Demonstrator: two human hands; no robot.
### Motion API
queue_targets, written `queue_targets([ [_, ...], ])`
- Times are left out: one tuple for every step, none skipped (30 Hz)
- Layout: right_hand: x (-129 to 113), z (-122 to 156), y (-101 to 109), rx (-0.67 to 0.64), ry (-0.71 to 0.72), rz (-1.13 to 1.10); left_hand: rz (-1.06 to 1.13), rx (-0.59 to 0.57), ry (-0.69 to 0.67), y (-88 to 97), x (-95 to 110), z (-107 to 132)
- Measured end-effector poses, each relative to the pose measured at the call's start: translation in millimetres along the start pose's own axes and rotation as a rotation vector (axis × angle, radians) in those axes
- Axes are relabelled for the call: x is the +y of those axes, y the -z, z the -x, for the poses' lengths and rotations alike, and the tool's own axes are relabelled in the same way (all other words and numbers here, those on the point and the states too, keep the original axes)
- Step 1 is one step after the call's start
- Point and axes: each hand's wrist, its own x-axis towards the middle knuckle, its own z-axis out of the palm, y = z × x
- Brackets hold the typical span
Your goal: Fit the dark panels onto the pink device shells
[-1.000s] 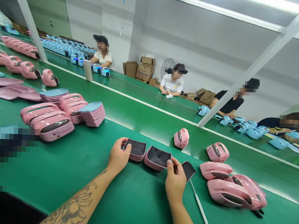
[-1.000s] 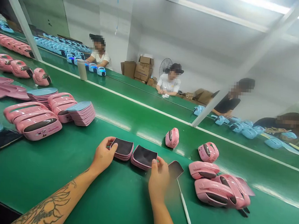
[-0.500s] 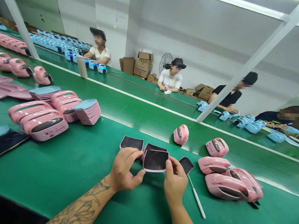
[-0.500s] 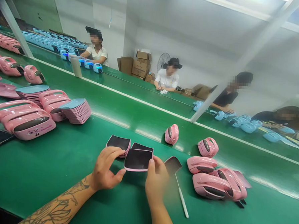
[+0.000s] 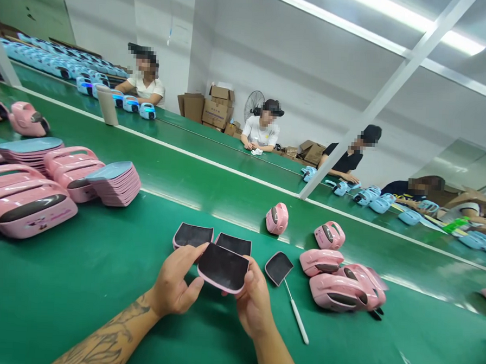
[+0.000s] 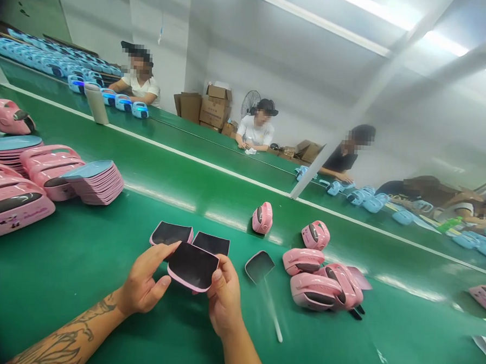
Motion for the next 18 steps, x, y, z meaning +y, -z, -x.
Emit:
queue_targets([
  [-1, 1, -1, -0.035, -0.032, -0.031, 0.012, 0.000, -0.011, 0.1, 1, 0],
  [-1, 3, -1, -0.073, -0.069, -0.072, 0.021, 0.001, -0.024, 0.4, 3, -1],
  [-2, 5, -2, -0.113, -0.109, -0.116, 0.026, 0.001, -0.040, 0.9, 4, -3],
  [-3, 6, -2, -0.153, -0.146, -0.152, 0.026, 0.009, -0.055, 1.5, 7, -5],
  [-3, 8, -3, -0.196, -0.182, -0.180, 0.025, 0.027, -0.068, 2.3, 9, -7],
  [-3, 9, -3, -0.238, -0.211, -0.197, 0.027, 0.045, -0.073, 3.1, 10, -9],
  [-4, 10, -4, -0.270, -0.229, -0.205, 0.035, 0.055, -0.062, 3.8, 12, -11],
  [-4, 11, -4, -0.290, -0.235, -0.204, 0.049, 0.060, -0.040, 4.5, 13, -12],
  [-3, 11, -4, -0.297, -0.233, -0.198, 0.065, 0.058, -0.010, 5.0, 14, -13],
  [-2, 11, -4, -0.296, -0.228, -0.188, 0.080, 0.052, 0.028, 5.3, 15, -14],
  [-1, 10, -4, -0.290, -0.223, -0.179, 0.092, 0.043, 0.068, 5.4, 16, -14],
  [0, 10, -3, -0.282, -0.219, -0.169, 0.100, 0.041, 0.101, 5.2, 16, -14],
  [1, 10, -2, -0.278, -0.219, -0.159, 0.101, 0.045, 0.127, 4.8, 16, -14],
  [2, 10, -1, -0.274, -0.219, -0.152, 0.101, 0.049, 0.146, 4.1, 16, -13],
  [2, 10, -1, -0.272, -0.221, -0.148, 0.099, 0.051, 0.161, 3.1, 16, -12],
  [2, 10, -1, -0.273, -0.224, -0.144, 0.098, 0.052, 0.171, 2.1, 15, -11],
  [2, 10, -1, -0.277, -0.229, -0.140, 0.097, 0.050, 0.178, 1.0, 15, -11],
  [1, 10, -1, -0.280, -0.233, -0.137, 0.098, 0.046, 0.186, -0.1, 15, -10],
])
